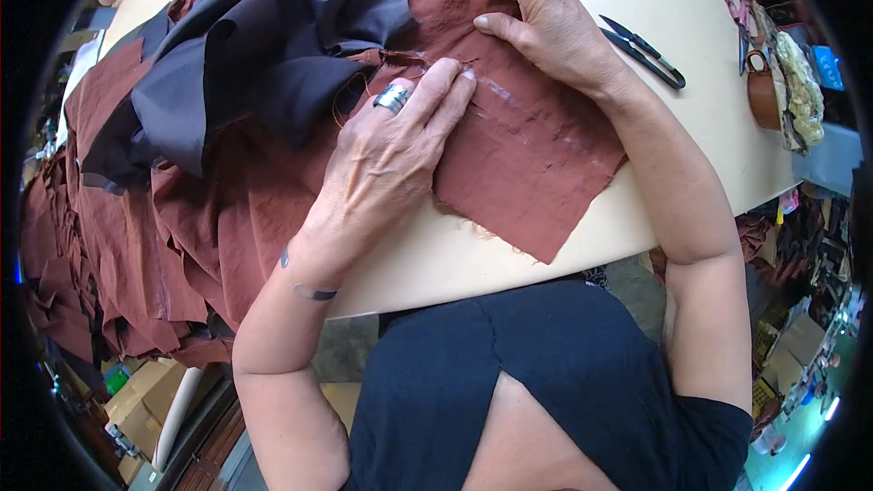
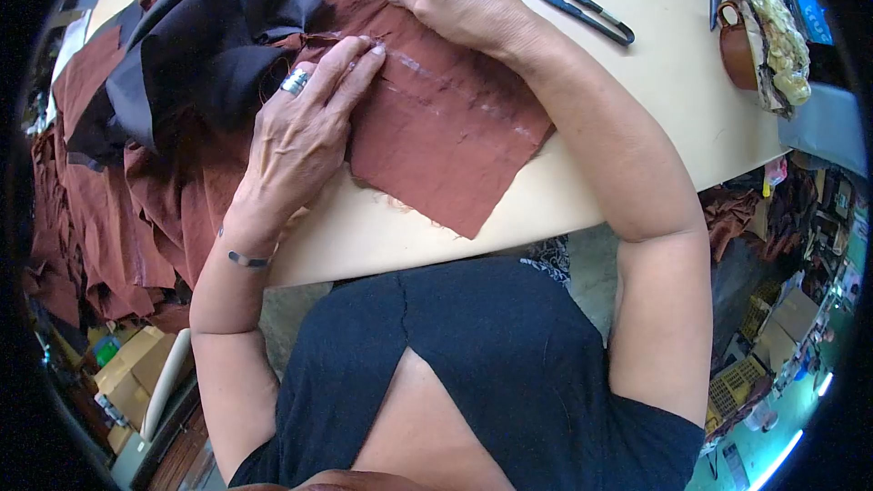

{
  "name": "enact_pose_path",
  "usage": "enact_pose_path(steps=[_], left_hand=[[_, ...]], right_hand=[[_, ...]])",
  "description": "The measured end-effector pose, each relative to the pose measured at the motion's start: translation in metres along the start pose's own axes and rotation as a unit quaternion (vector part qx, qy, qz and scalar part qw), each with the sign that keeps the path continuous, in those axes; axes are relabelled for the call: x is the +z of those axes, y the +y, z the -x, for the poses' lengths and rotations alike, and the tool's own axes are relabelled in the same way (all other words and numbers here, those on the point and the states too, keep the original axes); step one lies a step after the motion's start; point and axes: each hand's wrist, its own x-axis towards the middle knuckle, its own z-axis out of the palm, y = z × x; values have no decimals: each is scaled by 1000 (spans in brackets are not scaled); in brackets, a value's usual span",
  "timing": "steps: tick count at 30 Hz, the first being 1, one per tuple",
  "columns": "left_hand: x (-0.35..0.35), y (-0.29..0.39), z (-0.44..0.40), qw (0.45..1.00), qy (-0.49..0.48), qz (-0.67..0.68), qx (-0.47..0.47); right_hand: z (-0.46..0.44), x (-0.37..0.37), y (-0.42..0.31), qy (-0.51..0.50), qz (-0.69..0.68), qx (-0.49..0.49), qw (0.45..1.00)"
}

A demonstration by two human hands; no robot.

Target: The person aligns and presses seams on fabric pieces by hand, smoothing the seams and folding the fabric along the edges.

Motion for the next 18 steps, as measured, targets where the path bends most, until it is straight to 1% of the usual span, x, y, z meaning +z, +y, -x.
enact_pose_path(steps=[3,5,6,8,9,12,15,18], left_hand=[[1,2,1,999,-15,-8,-39],[-2,5,1,998,-26,-5,-54],[0,5,1,999,-14,-5,-41],[3,1,2,1000,11,-6,-18],[2,2,2,1000,-1,1,-23],[-4,8,3,999,-32,9,-35],[-7,12,5,998,-48,-12,-32],[-7,17,3,998,-52,-12,-16]], right_hand=[[1,-1,0,2,3,-8,1000],[-1,-4,-5,-19,3,25,1000],[-1,-6,-7,-30,3,42,999],[-1,-7,-8,-34,-3,46,998],[-2,-7,-8,-35,-7,48,998],[-1,-5,-5,-27,-6,25,999],[-2,3,12,18,19,-76,997],[1,-1,8,3,37,-62,997]])
